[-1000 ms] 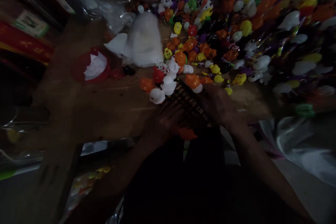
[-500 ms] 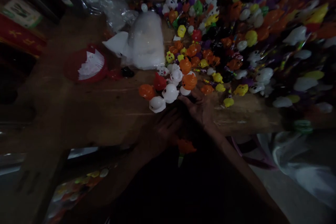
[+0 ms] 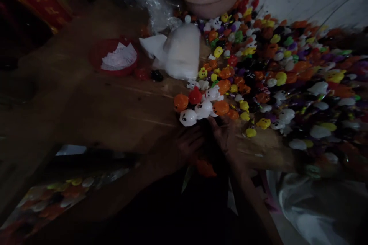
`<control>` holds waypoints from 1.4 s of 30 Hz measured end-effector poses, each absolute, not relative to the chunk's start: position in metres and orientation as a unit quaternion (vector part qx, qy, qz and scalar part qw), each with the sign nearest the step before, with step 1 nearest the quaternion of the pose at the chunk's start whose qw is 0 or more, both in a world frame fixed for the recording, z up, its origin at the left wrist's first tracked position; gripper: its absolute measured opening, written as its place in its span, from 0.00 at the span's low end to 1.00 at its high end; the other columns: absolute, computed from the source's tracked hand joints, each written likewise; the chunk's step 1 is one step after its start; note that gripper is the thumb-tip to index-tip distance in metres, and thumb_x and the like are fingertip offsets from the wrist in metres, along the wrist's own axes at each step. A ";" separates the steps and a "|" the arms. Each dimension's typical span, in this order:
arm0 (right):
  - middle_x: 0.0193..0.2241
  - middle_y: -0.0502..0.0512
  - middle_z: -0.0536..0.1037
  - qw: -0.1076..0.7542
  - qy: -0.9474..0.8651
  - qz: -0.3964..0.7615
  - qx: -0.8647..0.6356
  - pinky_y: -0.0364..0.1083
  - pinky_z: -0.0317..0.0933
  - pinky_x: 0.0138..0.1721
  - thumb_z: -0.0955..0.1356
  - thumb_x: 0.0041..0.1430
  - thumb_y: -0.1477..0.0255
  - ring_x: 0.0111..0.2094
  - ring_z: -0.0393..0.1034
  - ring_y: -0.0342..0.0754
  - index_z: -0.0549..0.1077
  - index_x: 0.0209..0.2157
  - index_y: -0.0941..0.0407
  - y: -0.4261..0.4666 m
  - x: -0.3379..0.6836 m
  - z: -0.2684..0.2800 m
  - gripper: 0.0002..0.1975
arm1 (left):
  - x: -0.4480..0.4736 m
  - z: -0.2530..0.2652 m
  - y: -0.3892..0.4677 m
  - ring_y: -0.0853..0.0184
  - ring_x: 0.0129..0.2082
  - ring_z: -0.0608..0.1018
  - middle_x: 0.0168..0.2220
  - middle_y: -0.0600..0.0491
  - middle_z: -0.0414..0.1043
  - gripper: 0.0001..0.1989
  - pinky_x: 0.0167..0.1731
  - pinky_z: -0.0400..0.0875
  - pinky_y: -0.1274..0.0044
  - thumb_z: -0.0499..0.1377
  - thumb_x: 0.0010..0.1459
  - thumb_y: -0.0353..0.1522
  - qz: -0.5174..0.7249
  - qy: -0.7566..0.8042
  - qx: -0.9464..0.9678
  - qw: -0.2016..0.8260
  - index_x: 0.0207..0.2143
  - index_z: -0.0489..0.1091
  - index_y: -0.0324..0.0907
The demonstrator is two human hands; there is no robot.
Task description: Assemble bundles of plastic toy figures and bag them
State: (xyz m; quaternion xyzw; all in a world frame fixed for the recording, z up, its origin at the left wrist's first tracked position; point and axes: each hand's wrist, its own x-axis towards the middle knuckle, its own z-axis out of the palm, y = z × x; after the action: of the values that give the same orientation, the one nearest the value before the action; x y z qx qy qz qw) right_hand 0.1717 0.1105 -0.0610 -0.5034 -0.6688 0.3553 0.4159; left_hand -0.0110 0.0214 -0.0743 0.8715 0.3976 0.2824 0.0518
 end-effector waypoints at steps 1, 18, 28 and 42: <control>0.42 0.56 0.84 0.415 -0.667 0.351 -0.509 0.59 0.70 0.56 0.71 0.62 0.58 0.46 0.78 0.57 0.83 0.43 0.51 0.110 0.171 -0.059 0.14 | -0.010 -0.075 0.021 0.56 0.66 0.71 0.61 0.44 0.74 0.20 0.65 0.69 0.59 0.54 0.68 0.24 0.286 0.401 0.869 0.052 0.60 0.68 0.37; 0.26 0.54 0.81 0.347 -0.702 0.241 -0.573 0.48 0.71 0.36 0.69 0.60 0.61 0.31 0.76 0.52 0.77 0.29 0.54 0.110 0.157 -0.052 0.13 | -0.012 -0.066 0.016 0.58 0.66 0.71 0.62 0.45 0.73 0.21 0.67 0.65 0.64 0.48 0.71 0.24 0.275 0.409 0.868 0.064 0.63 0.65 0.34; 0.39 0.60 0.83 0.343 -0.755 0.257 -0.497 0.54 0.72 0.50 0.70 0.61 0.64 0.43 0.78 0.54 0.77 0.38 0.55 0.118 0.154 -0.043 0.10 | -0.015 -0.075 0.020 0.54 0.71 0.65 0.63 0.41 0.72 0.18 0.71 0.60 0.55 0.55 0.69 0.28 0.357 0.375 0.851 0.088 0.59 0.70 0.36; 0.48 0.57 0.82 0.451 -0.646 0.359 -0.501 0.59 0.67 0.60 0.76 0.56 0.59 0.52 0.76 0.56 0.81 0.44 0.50 -0.019 0.181 -0.016 0.16 | 0.040 -0.042 -0.005 0.56 0.61 0.76 0.63 0.39 0.70 0.30 0.61 0.73 0.67 0.45 0.74 0.44 0.502 0.441 0.679 0.304 0.71 0.53 0.36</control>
State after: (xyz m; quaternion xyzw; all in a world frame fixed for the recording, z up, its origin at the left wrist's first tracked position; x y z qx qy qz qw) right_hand 0.1807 -0.0188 -0.0162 -0.5009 -0.6455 0.3589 0.4512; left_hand 0.0400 -0.0055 -0.0424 0.6793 0.4411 0.5015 0.3041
